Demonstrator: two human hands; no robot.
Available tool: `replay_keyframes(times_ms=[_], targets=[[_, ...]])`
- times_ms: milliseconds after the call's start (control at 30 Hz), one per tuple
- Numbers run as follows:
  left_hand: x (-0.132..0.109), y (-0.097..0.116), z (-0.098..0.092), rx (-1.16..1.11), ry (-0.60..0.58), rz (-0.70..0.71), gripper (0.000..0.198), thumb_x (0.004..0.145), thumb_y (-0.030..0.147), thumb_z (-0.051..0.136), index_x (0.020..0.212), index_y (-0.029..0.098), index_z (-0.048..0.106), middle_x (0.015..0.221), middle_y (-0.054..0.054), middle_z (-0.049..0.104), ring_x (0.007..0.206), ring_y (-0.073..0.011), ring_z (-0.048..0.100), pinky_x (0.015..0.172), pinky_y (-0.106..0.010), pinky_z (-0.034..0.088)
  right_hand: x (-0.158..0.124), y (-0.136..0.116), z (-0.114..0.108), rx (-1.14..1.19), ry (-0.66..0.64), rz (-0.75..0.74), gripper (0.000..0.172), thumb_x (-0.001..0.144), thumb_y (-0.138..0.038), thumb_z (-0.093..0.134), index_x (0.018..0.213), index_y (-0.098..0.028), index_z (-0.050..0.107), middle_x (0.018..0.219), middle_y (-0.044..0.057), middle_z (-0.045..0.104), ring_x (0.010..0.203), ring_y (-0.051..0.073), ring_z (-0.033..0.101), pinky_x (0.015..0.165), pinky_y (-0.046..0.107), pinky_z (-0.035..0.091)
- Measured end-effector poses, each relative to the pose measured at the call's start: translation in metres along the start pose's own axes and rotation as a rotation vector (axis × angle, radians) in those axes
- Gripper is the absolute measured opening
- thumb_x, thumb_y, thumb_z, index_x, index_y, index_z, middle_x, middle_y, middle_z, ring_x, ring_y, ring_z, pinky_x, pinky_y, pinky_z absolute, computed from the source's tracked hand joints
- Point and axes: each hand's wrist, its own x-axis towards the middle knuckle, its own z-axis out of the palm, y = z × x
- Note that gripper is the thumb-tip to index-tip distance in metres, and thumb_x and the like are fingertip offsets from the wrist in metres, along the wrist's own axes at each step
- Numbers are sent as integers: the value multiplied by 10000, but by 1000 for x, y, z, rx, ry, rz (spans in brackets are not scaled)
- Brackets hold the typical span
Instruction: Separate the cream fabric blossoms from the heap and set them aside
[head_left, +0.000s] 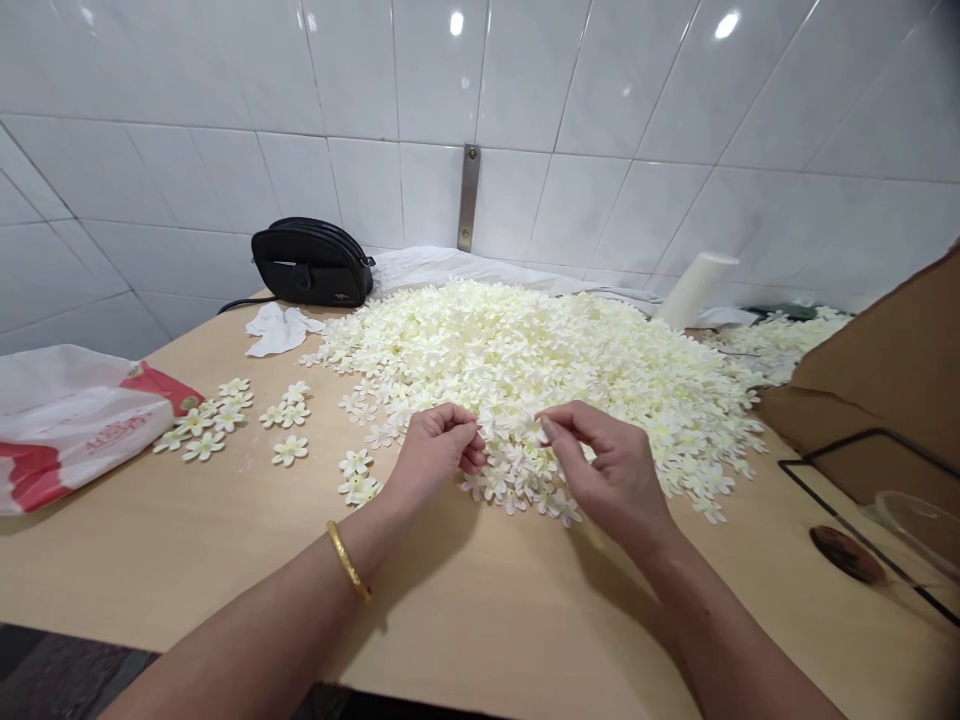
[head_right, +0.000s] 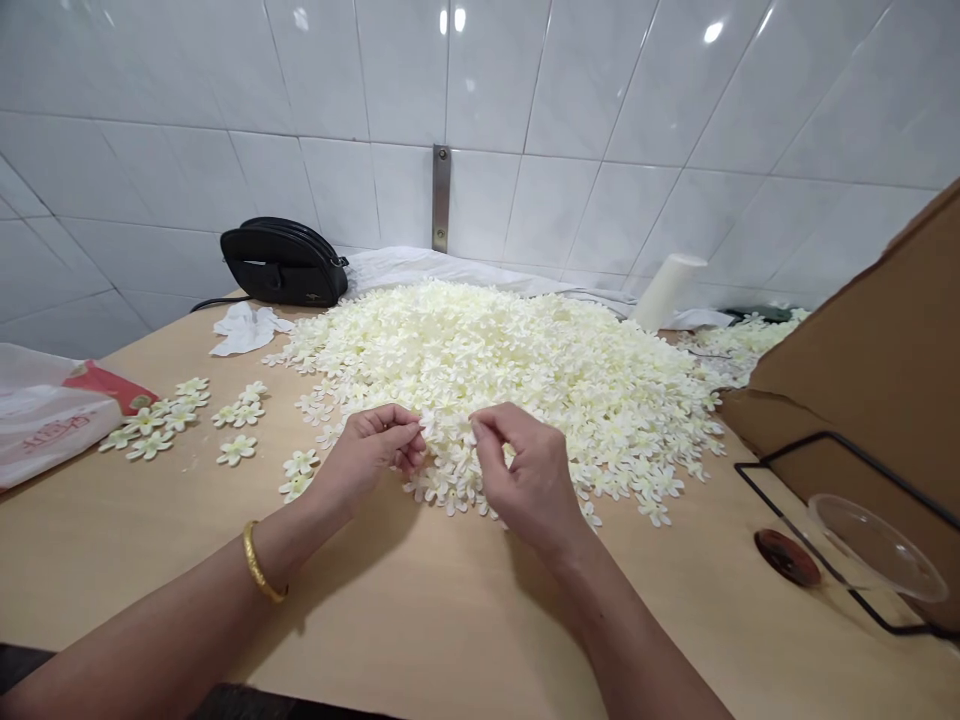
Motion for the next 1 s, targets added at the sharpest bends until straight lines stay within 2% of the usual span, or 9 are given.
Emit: replay_keyframes(times_ms=[167,267,333,400,433,600,667,800,1000], targets=[[6,1,-8,-24,101,60,69,656,193,543,655,138,502,510,25,512,409,-60,445,383,-177,321,-17,-15,17,-336,-501,-396,148,746,-103,408,658,-166,509,637,32,503,560,120,430,510,249,312],[6,2,-8,-26,79,85,71,659,198,546,654,137,509,511,27,509,409,-51,424,388,-174,306,-29,-21,31,-451,-626,-509,118,714,-85,438,655,-167,499,665,35,532,569,127,432,533,266,305],[5,3,-7,-23,24,91,76,666,205,549,667,137,517,517,27,513,417,-50,423,403,-175,309,-30,-23,34,-404,-665,-509,90,731,-137,459,655,-171,491,662,26,534,570,124,437,537,264,307],[3,5,-6,-27,-55,86,83,674,212,554,682,138,519,524,27,519,419,-48,422,413,-176,309,-27,-23,30,-271,-636,-417,143,767,-202,454,629,-172,473,635,10,518,561,111,435,528,248,310],[2,5,-5,-29,-97,83,88,678,216,556,687,138,518,529,26,521,418,-47,422,415,-178,309,-24,-22,26,-186,-571,-338,180,788,-219,438,616,-172,463,612,2,502,548,102,429,519,236,311],[-3,7,-1,-21,-257,80,119,701,253,555,732,143,519,550,24,528,424,-54,431,432,-193,332,-7,-12,8,140,19,190,207,835,-276,392,692,-173,500,539,-29,424,490,85,391,471,210,317],[-5,7,1,-14,-301,88,117,712,258,544,741,148,520,554,25,525,431,-55,434,441,-195,339,-3,-7,7,268,15,311,196,823,-322,415,778,-172,532,605,-16,474,545,95,434,509,212,352],[-9,6,6,65,-270,114,80,723,224,519,720,145,520,524,37,490,431,-50,427,441,-185,334,0,-1,10,522,-213,349,211,800,-334,456,767,-159,569,668,-2,518,635,106,462,603,223,381],[-10,4,9,68,-199,94,174,728,314,524,762,143,536,569,23,509,473,-64,456,465,-194,363,0,2,14,570,-136,388,209,773,-326,499,653,-155,518,595,-30,440,566,80,395,535,202,338]])
